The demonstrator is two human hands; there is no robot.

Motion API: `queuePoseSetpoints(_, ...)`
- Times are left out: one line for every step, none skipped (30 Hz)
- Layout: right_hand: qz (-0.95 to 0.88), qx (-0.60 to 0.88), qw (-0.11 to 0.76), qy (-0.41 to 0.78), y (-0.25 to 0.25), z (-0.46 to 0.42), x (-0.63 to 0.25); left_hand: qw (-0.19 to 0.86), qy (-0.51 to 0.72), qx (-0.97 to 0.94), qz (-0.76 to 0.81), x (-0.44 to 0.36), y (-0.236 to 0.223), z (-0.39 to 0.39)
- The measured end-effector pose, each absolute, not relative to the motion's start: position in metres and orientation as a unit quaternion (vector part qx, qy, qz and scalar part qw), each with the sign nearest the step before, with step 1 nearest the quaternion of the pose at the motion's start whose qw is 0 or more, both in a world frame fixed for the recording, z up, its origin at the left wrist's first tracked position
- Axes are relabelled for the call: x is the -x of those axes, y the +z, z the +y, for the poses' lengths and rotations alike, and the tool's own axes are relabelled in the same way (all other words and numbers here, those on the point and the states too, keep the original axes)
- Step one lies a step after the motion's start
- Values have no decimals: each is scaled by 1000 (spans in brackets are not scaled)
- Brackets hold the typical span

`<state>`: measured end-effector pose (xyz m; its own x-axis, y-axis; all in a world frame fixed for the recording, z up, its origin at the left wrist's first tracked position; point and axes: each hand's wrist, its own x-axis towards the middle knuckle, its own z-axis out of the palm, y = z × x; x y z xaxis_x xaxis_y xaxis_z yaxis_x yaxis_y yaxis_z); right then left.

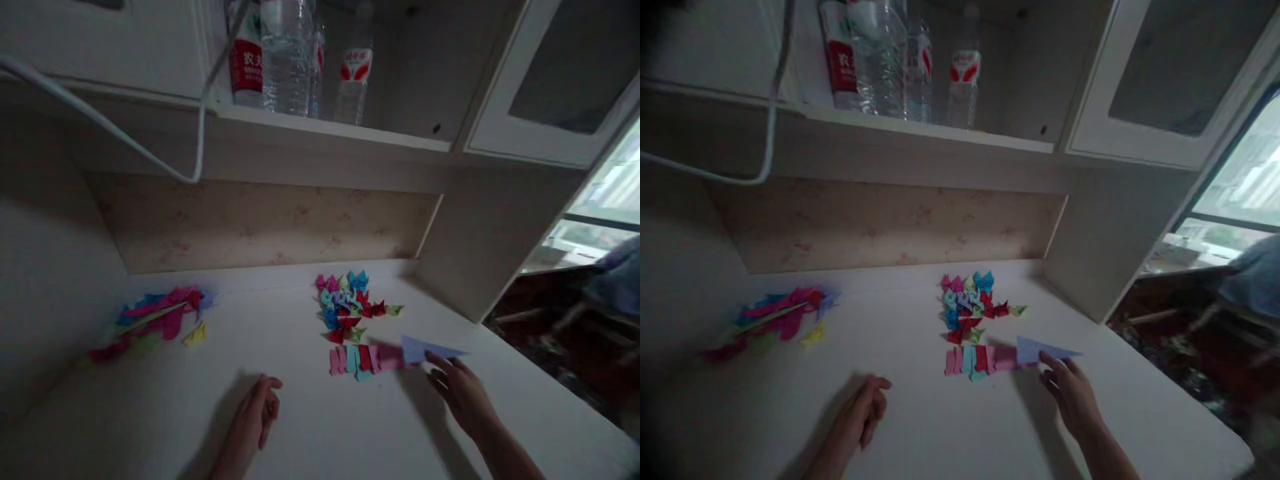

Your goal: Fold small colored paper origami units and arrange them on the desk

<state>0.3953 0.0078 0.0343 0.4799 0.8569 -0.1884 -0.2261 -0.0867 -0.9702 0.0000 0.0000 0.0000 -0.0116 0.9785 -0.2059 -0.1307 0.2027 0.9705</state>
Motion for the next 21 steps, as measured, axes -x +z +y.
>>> queuePoseSetpoints(-266, 608, 617, 423, 36, 10, -395, 574, 486, -405, 521, 0, -1, -2)
queuePoseSetpoints(-268, 618, 613, 412, 37, 12, -395, 574, 487, -403, 520, 1, -1, -3)
queuePoseSetpoints(-270, 626, 610, 403, 37, 14, -394, 574, 489, -402, 519, 1, -2, -4)
queuePoseSetpoints(-273, 631, 608, 396, 37, 16, -393, 574, 489, -402, 520, 1, -2, -4)
queuePoseSetpoints(-276, 633, 607, 394, 36, 18, -390, 574, 488, -400, 522, 1, -3, -4)
queuePoseSetpoints(-279, 633, 606, 393, 34, 20, -388, 573, 486, -400, 525, 1, -3, -4)
queuePoseSetpoints(-284, 631, 606, 392, 32, 23, -385, 571, 485, -400, 528, 0, -2, -3)
queuePoseSetpoints(-292, 631, 606, 387, 30, 25, -382, 568, 485, -402, 530, 0, -2, -3)
queuePoseSetpoints(-302, 633, 605, 377, 27, 26, -379, 564, 485, -404, 532, 0, -1, -3)
queuePoseSetpoints(-314, 639, 602, 363, 26, 28, -377, 562, 486, -406, 532, 0, 0, -4)
queuePoseSetpoints(-325, 648, 596, 346, 25, 29, -376, 560, 486, -408, 533, 0, 1, -4)
queuePoseSetpoints(-335, 658, 589, 330, 24, 29, -375, 559, 486, -409, 533, 0, 3, -5)
queuePoseSetpoints(-341, 668, 581, 316, 24, 30, -376, 560, 485, -410, 532, 0, 4, -6)
queuePoseSetpoints(-344, 677, 574, 305, 24, 30, -376, 561, 484, -411, 531, 0, 4, -6)
queuePoseSetpoints(-343, 683, 571, 299, 24, 30, -377, 562, 484, -411, 531, 0, 4, -6)
queuePoseSetpoints(-337, 685, 573, 299, 24, 29, -378, 564, 482, -410, 530, 0, 3, -6)
queuePoseSetpoints(-327, 682, 579, 304, 24, 29, -378, 566, 481, -410, 530, 1, 2, -6)
queuePoseSetpoints(-316, 676, 588, 313, 23, 28, -379, 568, 479, -408, 530, 1, 1, -6)
queuePoseSetpoints(-308, 667, 597, 321, 21, 28, -379, 569, 477, -407, 532, 1, 0, -5)
queuePoseSetpoints(-306, 658, 606, 327, 20, 28, -379, 571, 476, -405, 533, 0, 0, -5)
queuePoseSetpoints(-311, 652, 610, 327, 18, 28, -379, 571, 475, -405, 533, 0, 1, -5)
